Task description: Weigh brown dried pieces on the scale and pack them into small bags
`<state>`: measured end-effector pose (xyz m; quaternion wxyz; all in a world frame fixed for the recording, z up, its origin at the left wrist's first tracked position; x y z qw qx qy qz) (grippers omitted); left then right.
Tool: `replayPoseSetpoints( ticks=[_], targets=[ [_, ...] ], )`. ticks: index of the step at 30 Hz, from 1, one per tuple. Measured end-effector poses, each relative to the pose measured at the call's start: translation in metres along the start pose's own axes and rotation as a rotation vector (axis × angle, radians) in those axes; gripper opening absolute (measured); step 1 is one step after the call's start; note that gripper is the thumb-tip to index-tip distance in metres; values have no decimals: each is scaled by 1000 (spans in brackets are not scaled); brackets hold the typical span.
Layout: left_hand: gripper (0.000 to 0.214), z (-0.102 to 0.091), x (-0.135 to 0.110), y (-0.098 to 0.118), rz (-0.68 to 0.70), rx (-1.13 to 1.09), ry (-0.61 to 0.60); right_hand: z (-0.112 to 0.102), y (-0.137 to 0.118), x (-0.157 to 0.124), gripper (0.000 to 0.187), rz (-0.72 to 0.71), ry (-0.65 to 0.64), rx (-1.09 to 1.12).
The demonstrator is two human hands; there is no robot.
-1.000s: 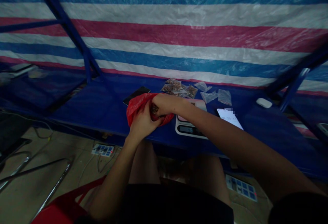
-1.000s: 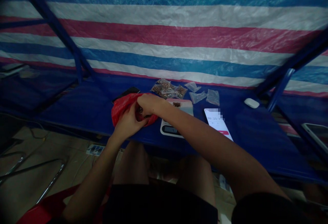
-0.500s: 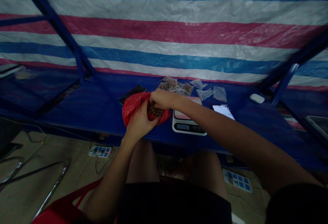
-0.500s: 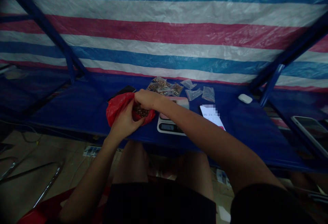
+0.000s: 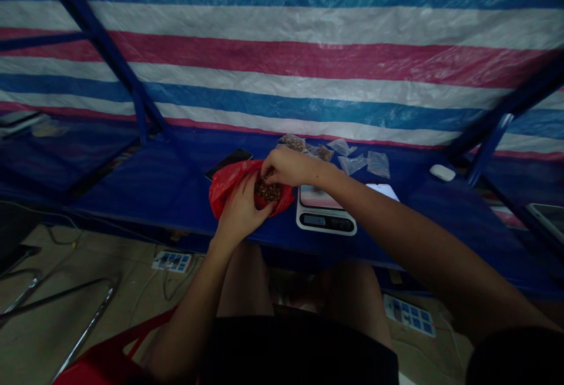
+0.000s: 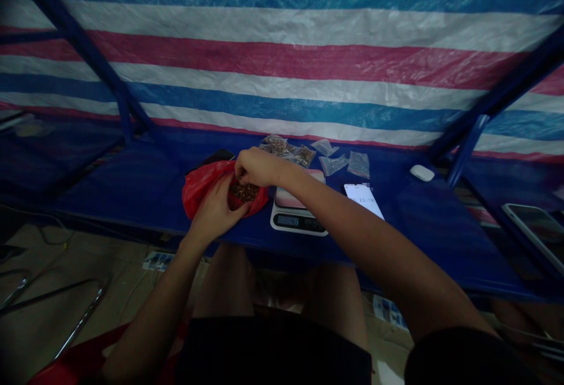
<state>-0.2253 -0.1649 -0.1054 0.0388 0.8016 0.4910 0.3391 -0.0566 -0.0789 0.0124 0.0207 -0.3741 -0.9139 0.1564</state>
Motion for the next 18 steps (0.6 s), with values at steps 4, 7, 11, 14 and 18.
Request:
replayPoseSetpoints(
  ticks=[4, 7, 11, 14, 18],
  targets=[
    [79, -2, 1, 2, -5, 11, -11, -7, 0, -5, 24, 17, 39, 46],
    [78, -3, 1, 4, -11, 14, -24, -12, 1, -9, 24, 50, 46, 63],
    [76, -3, 1, 3, -6, 21, -25, -9, 0, -8, 26, 45, 42, 0],
    [71, -3, 1, 2, -7, 15, -20, 4, -4, 0, 30, 24, -18, -85],
    [67, -3, 1, 3, -13, -2, -22, 16, -5, 7, 30, 19, -59, -113]
  ],
)
Point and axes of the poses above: each hand's wrist, its own x-axis towards the middle knuckle, its own z-axis out of the palm, y = z × x, the point moved 1 cm from there along x, towards the middle knuckle, and after that the axes turned 11 degrees about z, right-handed, at the moved point
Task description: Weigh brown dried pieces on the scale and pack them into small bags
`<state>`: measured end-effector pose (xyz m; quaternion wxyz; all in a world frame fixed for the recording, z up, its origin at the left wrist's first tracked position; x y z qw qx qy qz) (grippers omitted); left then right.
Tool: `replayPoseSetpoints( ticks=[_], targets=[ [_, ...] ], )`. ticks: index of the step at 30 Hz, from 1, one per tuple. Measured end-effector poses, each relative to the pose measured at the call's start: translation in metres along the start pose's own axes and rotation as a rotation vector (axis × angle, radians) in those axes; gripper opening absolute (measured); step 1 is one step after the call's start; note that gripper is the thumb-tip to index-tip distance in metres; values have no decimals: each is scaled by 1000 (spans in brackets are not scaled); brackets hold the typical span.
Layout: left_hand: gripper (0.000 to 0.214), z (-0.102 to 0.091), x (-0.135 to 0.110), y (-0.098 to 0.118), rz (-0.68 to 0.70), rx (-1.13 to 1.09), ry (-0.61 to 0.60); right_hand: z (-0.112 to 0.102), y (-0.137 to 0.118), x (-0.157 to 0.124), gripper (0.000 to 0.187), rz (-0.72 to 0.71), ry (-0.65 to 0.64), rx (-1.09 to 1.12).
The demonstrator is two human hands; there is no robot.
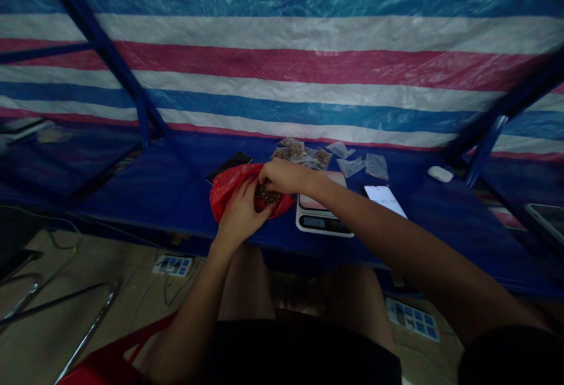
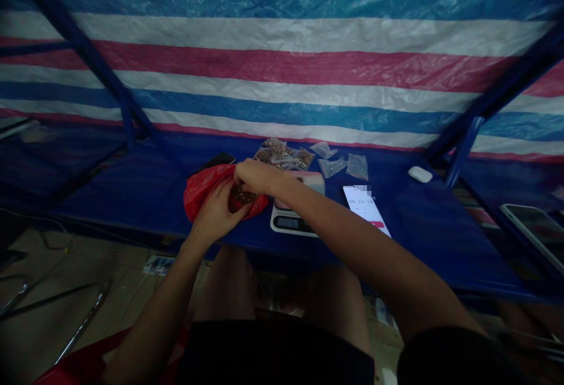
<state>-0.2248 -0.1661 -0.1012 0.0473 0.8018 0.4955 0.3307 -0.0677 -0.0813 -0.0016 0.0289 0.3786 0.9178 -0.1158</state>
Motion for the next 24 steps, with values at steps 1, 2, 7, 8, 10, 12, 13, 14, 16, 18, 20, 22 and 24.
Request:
replayPoseSetpoints(
  ticks=[1, 2, 7, 8, 10, 12, 13, 14, 16, 18, 20, 22, 24],
  targets=[
    [67, 0, 0, 0, -4, 5, -8, 0, 1, 0, 30, 1, 14, 4],
    [66, 0, 0, 0, -8, 11, -20, -1, 2, 0, 30, 0, 28, 8],
    [61, -2, 1, 1, -19, 26, -48, -3, 6, -3, 30, -4, 20, 3],
    [59, -2, 1, 2, -18, 23, -47, -2, 5, -3, 29, 2, 8, -1],
    [57, -3, 1, 3, -17, 20, -47, 2, 3, -1, 27, 17, -16, -5],
    [57, -3, 1, 3, -10, 21, -48, 4, 1, 0, 26, 21, -24, 2],
    [57, -3, 0, 3, -5, 23, -48, 4, 1, 0, 26, 17, -21, 6],
    [57, -3, 0, 2, -2, 28, -45, 3, 1, -1, 26, 11, -15, 7],
    [58, -2, 0, 2, -1, 36, -42, -2, 2, -4, 27, 0, 3, 13],
    [58, -2, 0, 1, -8, 40, -44, -9, 5, -8, 25, 0, 16, 27],
    [60, -2, 0, 1, -14, 39, -41, -18, 9, -13, 23, 2, 33, 46],
    [60, -2, 0, 1, -13, 36, -31, -27, 13, -19, 22, -1, 55, 60],
    [60, -2, 0, 1, -11, 33, -24, -39, 20, -29, 23, 9, 74, 80]
  ],
)
Point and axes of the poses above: each hand's wrist, its own x-axis towards the middle knuckle, its own z-axis out of the palm, y = z × x, the point moved 1 cm from there along x, towards the middle knuckle, and after that the axes turned 11 degrees about z, right-handed, at the moved point
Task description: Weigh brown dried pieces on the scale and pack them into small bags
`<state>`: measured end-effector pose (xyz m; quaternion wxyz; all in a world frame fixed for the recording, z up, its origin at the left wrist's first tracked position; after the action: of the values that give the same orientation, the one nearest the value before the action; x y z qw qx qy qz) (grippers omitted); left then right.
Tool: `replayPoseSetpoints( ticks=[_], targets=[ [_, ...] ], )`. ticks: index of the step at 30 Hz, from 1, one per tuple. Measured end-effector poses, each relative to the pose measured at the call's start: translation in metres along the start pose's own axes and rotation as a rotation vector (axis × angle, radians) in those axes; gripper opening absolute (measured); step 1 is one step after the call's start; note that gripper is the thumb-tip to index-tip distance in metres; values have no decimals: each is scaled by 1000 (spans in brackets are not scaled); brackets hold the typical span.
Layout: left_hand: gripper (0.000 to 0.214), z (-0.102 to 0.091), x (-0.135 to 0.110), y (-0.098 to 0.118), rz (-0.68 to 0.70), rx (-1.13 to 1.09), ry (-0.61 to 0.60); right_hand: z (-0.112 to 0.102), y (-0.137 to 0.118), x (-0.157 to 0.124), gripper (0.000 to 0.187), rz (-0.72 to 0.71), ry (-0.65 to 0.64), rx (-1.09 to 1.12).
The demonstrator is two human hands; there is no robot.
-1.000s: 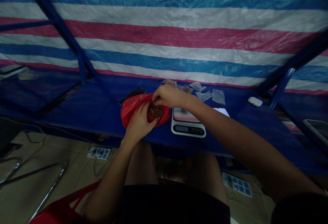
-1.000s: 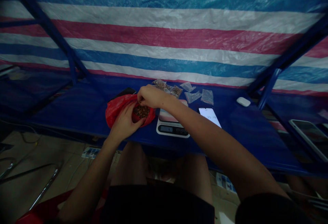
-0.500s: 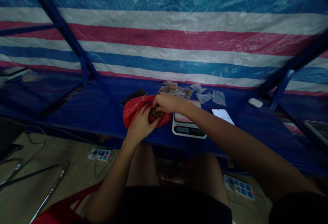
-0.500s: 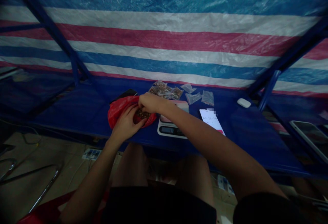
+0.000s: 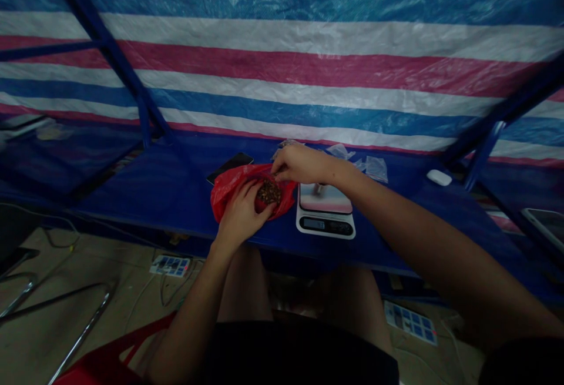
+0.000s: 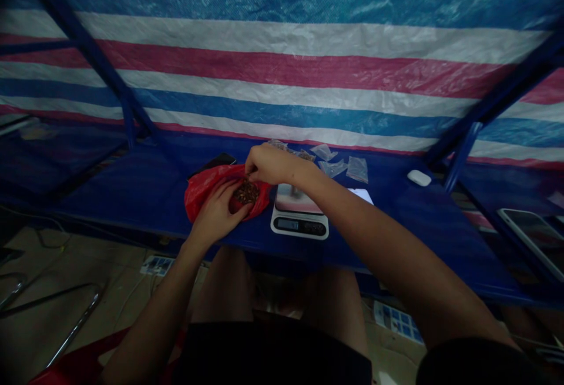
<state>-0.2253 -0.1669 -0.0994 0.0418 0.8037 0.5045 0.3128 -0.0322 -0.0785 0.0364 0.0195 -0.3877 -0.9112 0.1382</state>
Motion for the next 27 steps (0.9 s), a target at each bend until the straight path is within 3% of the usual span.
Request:
replayPoseSetpoints(
  ticks=[5, 10, 16, 27],
  targets=[
    [59, 0, 0, 1, -12, -1, -11, -31, 22, -37, 24, 86, -17, 12],
    [58, 0, 1, 0, 6, 0, -3, -29, 51, -64, 23, 176, -134, -71],
    [57, 0, 2, -1, 25, 8, 14, -16, 63, -64, 21, 197, -165, -24],
    [56, -1, 2, 1, -2, -7, 5, -22, 51, -61, 19, 240, -187, -92]
  ],
)
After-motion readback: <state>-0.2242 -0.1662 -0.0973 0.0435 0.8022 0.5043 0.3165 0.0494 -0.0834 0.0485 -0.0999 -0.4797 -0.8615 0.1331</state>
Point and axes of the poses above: each hand's wrist, its own x-axis towards the middle knuckle, its own z-axis out of the palm, y = z × x, the point moved 1 cm from there along x, towards the middle knuckle, and after that the axes turned 11 degrees about z, right-handed, at the moved point
